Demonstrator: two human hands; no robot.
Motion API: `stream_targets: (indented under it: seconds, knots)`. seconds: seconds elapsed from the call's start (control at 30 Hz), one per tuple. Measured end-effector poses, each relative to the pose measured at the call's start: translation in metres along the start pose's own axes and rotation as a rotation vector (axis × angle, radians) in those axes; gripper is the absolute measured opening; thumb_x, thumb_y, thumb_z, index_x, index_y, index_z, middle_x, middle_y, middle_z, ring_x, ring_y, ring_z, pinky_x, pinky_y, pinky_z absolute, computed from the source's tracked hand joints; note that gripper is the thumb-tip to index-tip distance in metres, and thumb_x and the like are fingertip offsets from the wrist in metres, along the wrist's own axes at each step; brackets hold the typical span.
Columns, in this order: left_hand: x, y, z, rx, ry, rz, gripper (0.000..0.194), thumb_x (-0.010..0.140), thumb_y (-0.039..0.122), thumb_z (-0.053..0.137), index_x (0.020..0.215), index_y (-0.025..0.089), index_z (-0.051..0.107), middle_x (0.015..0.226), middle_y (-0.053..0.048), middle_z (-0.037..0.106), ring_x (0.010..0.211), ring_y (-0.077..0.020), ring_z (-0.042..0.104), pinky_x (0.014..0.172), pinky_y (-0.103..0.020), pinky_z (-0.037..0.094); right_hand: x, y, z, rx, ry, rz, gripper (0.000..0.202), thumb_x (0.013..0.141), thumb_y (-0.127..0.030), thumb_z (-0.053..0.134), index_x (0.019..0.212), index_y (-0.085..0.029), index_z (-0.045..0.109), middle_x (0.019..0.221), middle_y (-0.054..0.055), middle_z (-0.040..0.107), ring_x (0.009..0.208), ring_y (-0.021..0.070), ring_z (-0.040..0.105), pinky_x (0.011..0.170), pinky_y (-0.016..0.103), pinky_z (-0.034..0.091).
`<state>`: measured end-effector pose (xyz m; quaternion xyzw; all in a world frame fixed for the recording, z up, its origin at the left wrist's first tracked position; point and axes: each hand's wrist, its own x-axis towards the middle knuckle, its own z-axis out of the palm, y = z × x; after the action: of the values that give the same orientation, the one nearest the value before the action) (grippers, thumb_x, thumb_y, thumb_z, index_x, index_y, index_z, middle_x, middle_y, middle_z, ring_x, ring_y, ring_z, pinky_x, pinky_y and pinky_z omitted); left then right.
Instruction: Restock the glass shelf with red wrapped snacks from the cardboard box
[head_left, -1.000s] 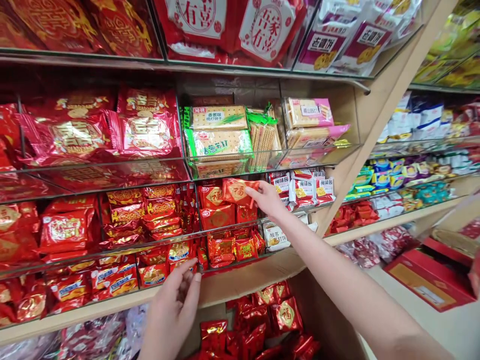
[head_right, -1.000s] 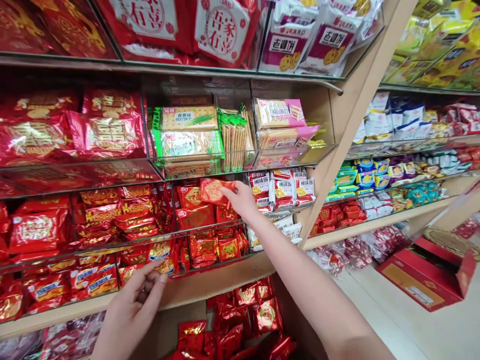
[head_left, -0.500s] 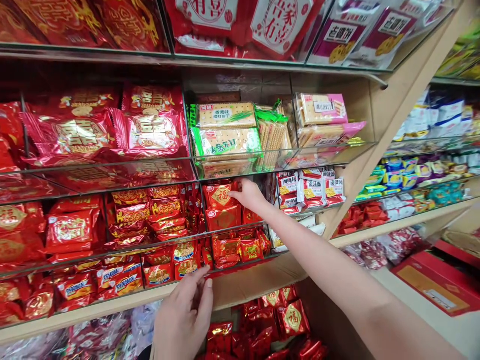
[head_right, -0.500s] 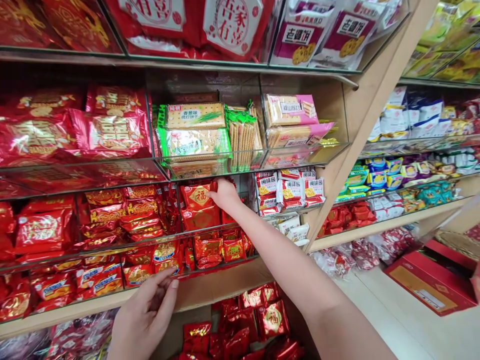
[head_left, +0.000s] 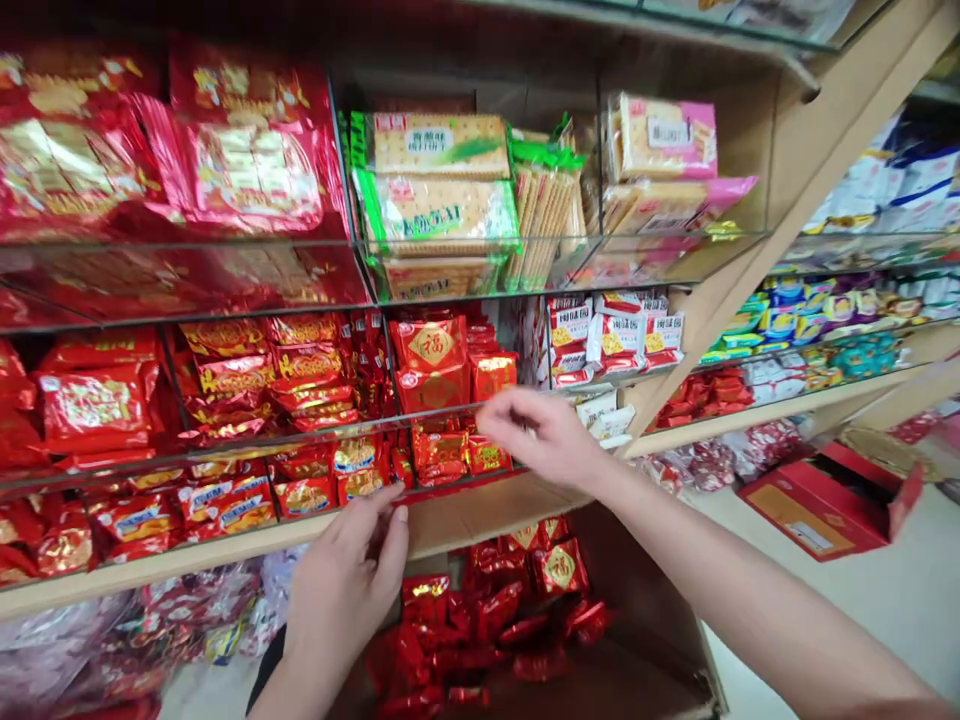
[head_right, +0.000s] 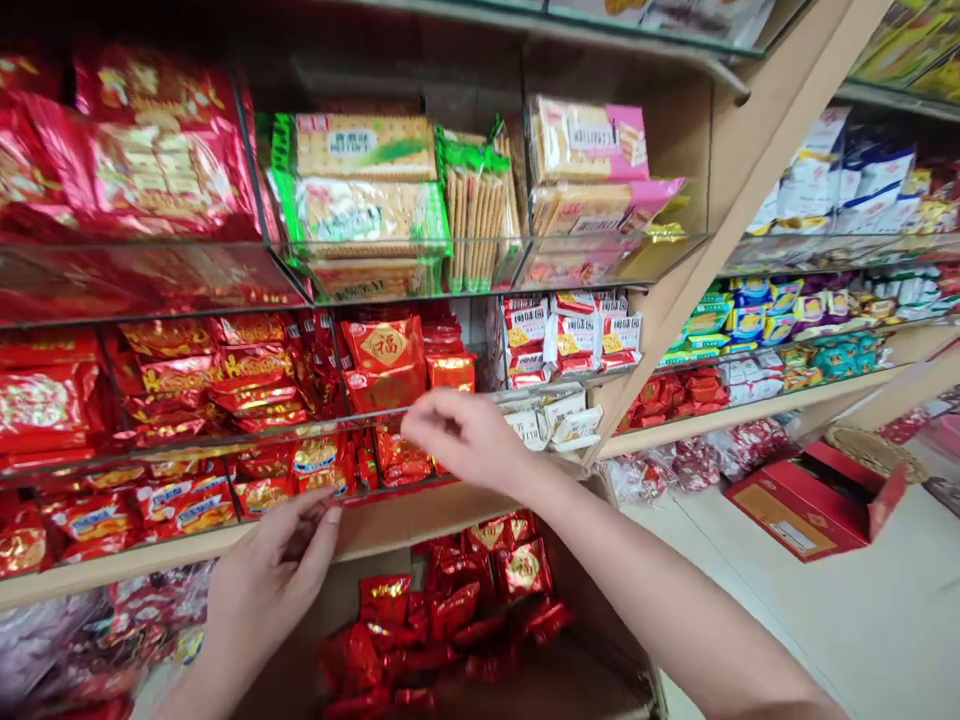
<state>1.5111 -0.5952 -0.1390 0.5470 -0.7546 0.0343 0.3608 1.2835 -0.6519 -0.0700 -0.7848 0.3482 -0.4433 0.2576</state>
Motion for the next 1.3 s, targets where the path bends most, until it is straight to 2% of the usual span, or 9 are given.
stream_targets:
  seconds: [0.1,0.2,0.37,0.5,0.67,0.8,0.9,1.07,1.3]
  knots:
    - [0.001,0.006,0.003,-0.007,0.014,-0.026,0.022,0.080,0.029,0.053,0.101,0.022,0.058,0.068,0.003,0.060,0.060,-0.0114,0.059,0.056,-0.021,0.043,-0.070,0.004,0.008,0.056,-0.545,0.204,0.014,0.081,-0.022,0.049,0.082,-0.018,0.063,0.073,0.000,0.064,0.063,0.0103,0.056,0.060,0.022,0.044]
    - [0.000,0.011,0.007,-0.005,0.020,-0.058,0.023,0.080,0.029,0.053,0.100,0.022,0.059,0.067,0.003,0.059,0.058,-0.0117,0.058,0.054,-0.021,0.043,-0.131,0.044,0.033,-0.154,-0.727,0.439,0.018,0.073,-0.018,0.057,0.089,-0.018,0.064,0.082,0.004,0.066,0.074,0.0162,0.059,0.066,0.026,0.045]
    - [-0.001,0.012,0.013,-0.039,0.021,-0.094,0.024,0.078,0.028,0.054,0.100,0.021,0.060,0.066,0.002,0.058,0.054,-0.0114,0.055,0.053,-0.023,0.044,-0.180,0.109,0.081,-0.329,-0.522,0.570,0.038,0.073,-0.015,0.055,0.109,-0.007,0.053,0.112,0.021,0.053,0.102,0.0271,0.050,0.084,0.038,0.039]
    - [-0.002,0.010,0.009,-0.088,0.042,-0.054,0.022,0.078,0.024,0.056,0.099,0.022,0.060,0.067,0.002,0.057,0.055,-0.0110,0.054,0.054,-0.023,0.045,-0.178,0.121,0.095,-0.212,-0.528,0.523,0.014,0.071,-0.013,0.058,0.085,-0.016,0.062,0.089,0.007,0.063,0.083,0.0190,0.056,0.076,0.029,0.041]
    - [-0.035,0.018,-0.007,-0.292,0.217,0.026,0.032,0.074,0.016,0.058,0.104,0.025,0.055,0.090,-0.002,0.060,0.081,-0.0162,0.059,0.075,-0.030,0.048,-0.172,0.093,0.076,-0.081,-0.340,0.538,0.012,0.079,-0.027,0.053,0.073,-0.017,0.055,0.071,0.002,0.058,0.066,0.0136,0.053,0.063,0.025,0.041]
    - [-0.075,0.044,0.002,-0.507,-0.137,-0.365,0.030,0.084,0.029,0.047,0.114,0.024,0.049,0.098,-0.005,0.059,0.078,-0.0165,0.060,0.070,-0.031,0.051,-0.172,0.045,0.065,0.565,-0.017,0.749,0.029,0.071,-0.044,0.060,0.072,-0.018,0.048,0.063,-0.002,0.053,0.057,0.0109,0.051,0.059,0.025,0.043]
    - [-0.087,0.062,0.016,-0.737,-0.339,-0.613,0.030,0.087,0.042,0.037,0.106,0.022,0.051,0.093,-0.005,0.062,0.078,-0.0176,0.060,0.069,-0.030,0.051,-0.171,0.015,0.070,0.831,0.072,0.847,0.036,0.064,-0.046,0.067,0.069,-0.018,0.045,0.059,-0.005,0.050,0.054,0.0098,0.049,0.058,0.025,0.042]
    - [-0.079,0.074,0.023,-0.711,-0.353,-0.566,0.029,0.087,0.044,0.036,0.083,0.023,0.056,0.077,-0.003,0.062,0.068,-0.0174,0.057,0.062,-0.029,0.049,-0.162,0.002,0.085,0.620,0.248,0.667,0.031,0.075,-0.049,0.054,0.071,-0.019,0.045,0.064,-0.004,0.042,0.059,0.0100,0.040,0.057,0.022,0.036]
    - [-0.064,0.071,0.019,-0.595,-0.082,-0.457,0.037,0.086,0.045,0.035,0.072,0.023,0.060,0.069,-0.003,0.061,0.068,-0.0186,0.058,0.063,-0.029,0.048,-0.154,0.009,0.090,0.208,0.528,0.588,0.039,0.086,-0.047,0.035,0.057,-0.021,0.033,0.053,-0.003,0.032,0.051,0.0120,0.032,0.050,0.025,0.027]
